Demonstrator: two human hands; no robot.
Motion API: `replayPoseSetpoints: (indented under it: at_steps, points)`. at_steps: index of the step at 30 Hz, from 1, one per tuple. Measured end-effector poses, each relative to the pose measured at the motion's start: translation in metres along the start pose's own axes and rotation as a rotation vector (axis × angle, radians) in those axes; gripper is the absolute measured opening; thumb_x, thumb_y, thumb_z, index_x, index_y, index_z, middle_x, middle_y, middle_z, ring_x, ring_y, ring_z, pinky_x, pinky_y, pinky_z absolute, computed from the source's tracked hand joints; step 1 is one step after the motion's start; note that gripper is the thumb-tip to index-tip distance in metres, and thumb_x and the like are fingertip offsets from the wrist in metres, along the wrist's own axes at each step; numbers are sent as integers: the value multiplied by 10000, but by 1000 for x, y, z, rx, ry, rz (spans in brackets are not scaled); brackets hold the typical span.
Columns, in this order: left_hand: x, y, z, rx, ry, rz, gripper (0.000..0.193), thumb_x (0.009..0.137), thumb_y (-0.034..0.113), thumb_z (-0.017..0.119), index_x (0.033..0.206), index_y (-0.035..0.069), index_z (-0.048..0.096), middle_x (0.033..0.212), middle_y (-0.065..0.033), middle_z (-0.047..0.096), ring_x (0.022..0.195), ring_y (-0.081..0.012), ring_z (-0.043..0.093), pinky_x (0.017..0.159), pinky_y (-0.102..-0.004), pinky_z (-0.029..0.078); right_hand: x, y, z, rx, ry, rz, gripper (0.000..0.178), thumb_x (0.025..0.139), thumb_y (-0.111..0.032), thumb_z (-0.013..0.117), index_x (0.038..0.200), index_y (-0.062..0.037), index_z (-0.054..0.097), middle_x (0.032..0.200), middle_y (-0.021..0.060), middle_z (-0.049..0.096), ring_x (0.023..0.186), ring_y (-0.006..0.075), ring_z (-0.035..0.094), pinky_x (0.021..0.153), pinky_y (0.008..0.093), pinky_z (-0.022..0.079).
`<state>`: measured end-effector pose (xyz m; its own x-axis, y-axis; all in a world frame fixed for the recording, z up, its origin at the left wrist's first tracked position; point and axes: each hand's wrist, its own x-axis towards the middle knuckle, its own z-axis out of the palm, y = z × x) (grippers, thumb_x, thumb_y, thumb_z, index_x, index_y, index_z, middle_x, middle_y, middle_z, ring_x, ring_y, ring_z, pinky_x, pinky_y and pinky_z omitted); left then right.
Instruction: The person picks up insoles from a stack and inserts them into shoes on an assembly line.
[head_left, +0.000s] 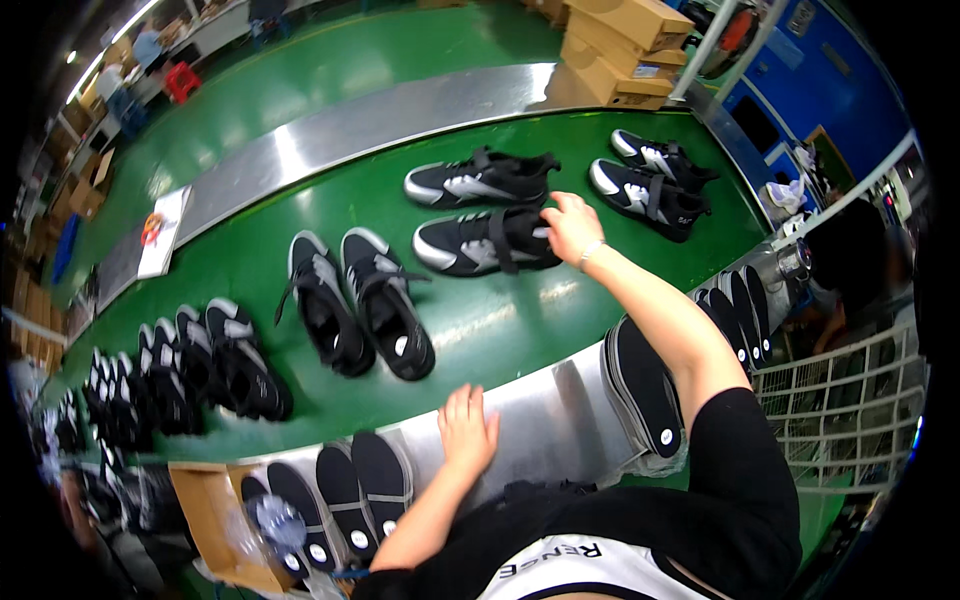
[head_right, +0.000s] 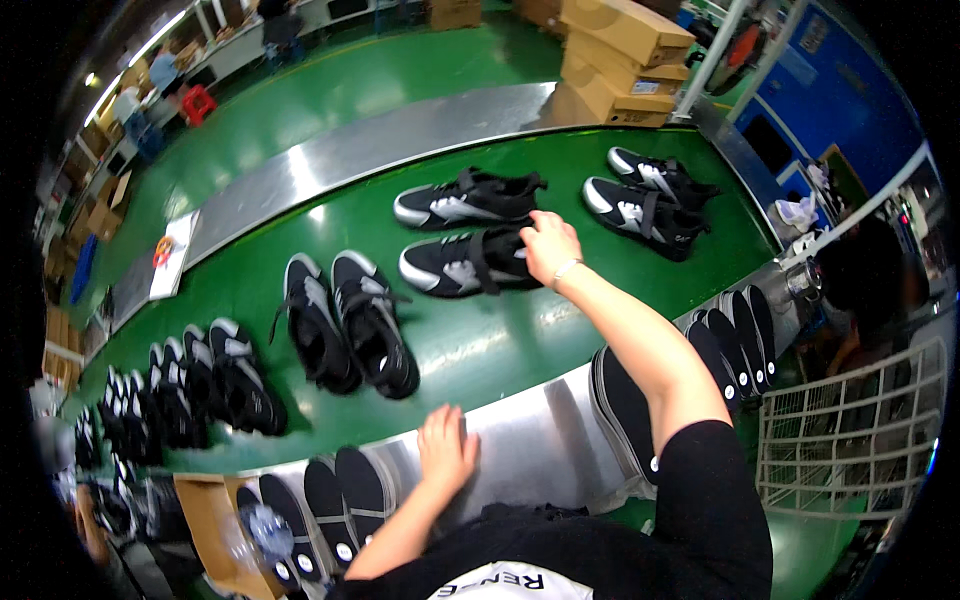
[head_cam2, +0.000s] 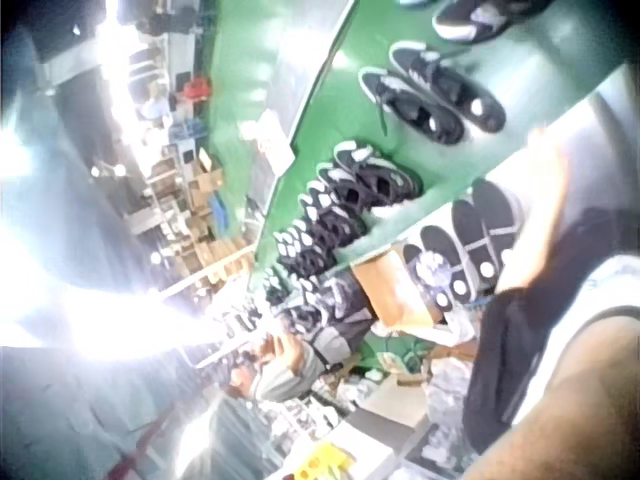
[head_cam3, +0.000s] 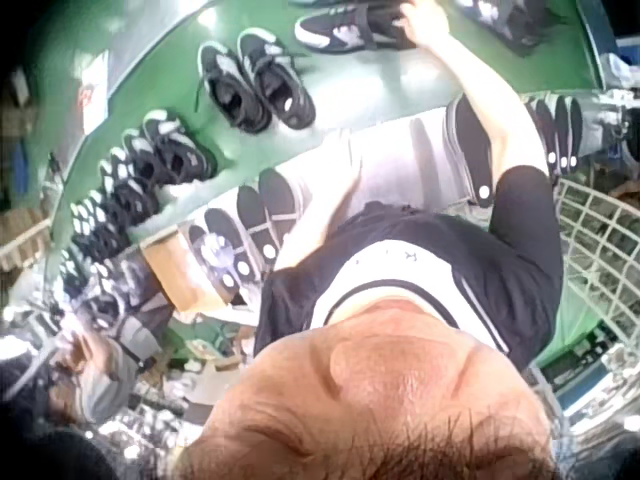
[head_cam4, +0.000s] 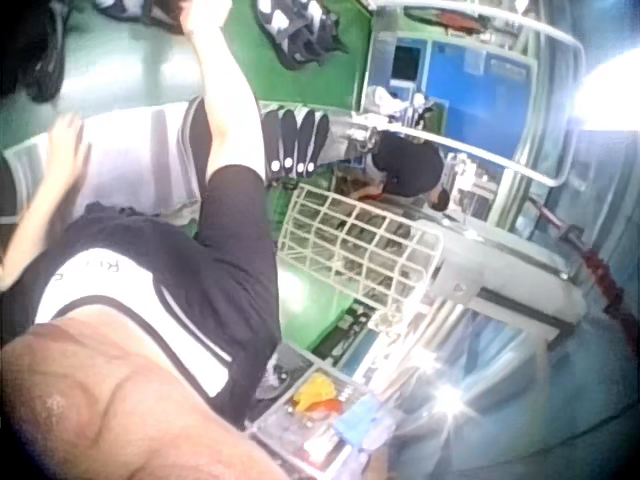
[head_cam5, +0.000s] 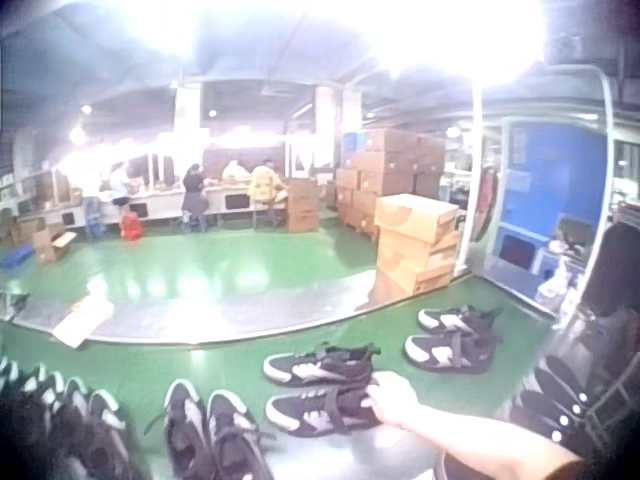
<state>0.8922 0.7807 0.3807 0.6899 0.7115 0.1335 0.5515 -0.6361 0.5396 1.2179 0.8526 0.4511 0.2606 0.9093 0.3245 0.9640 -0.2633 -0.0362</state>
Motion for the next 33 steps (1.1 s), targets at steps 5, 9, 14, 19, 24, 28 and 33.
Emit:
replayPoseSetpoints:
  at_steps: [5,9,14,19,24,28,33]
  points:
    - [-7,-9,15,80,-13,98,400,680,267,590,1002,43,514,1104,-133,475,1046,-274,409,884,-429,261,61,8,47,-344,-258,-46,253,739,-213,510,939,-107,624,1315,113,307,1231,277,239,929,456,258]
    - [-10,-8,19,104,-22,139,403,657,264,592,982,40,511,1080,-140,478,1040,-278,407,869,-443,259,63,14,61,-283,-403,-109,272,794,-208,439,972,-122,626,1326,74,320,1242,246,235,957,442,206]
    - [-10,-8,21,74,-35,95,412,644,247,596,986,38,500,1092,-150,466,1051,-298,405,897,-443,233,59,-14,49,-484,-618,-72,240,757,-224,491,930,-158,643,1106,54,532,1077,210,418,925,423,227]
    - [-7,-16,23,-96,-31,-2,366,673,226,573,978,27,529,1069,-150,512,1030,-282,441,914,-412,232,8,-38,10,-206,-922,-36,366,660,-289,575,968,-100,632,1015,102,593,985,242,530,909,453,253]
    - [25,4,5,-1047,-12,-377,511,864,296,446,1269,30,282,1246,-157,322,1151,-239,314,976,-360,227,-57,-87,-58,31,-1036,41,368,646,-235,533,962,-70,626,978,79,612,923,203,576,732,337,458]
    - [7,37,0,-844,-25,-358,774,715,253,614,1304,26,165,1338,-187,93,1243,-308,109,1013,-404,128,-127,-105,-66,85,-1020,-20,300,645,-254,539,857,-75,654,859,101,632,853,226,597,749,395,428]
    - [-43,59,-3,-678,-172,-295,915,556,214,675,1255,-60,151,1221,-306,228,1156,-400,216,993,-437,145,-196,-106,-101,31,-981,-197,268,684,-333,548,803,-120,661,781,65,637,790,226,594,833,456,311]
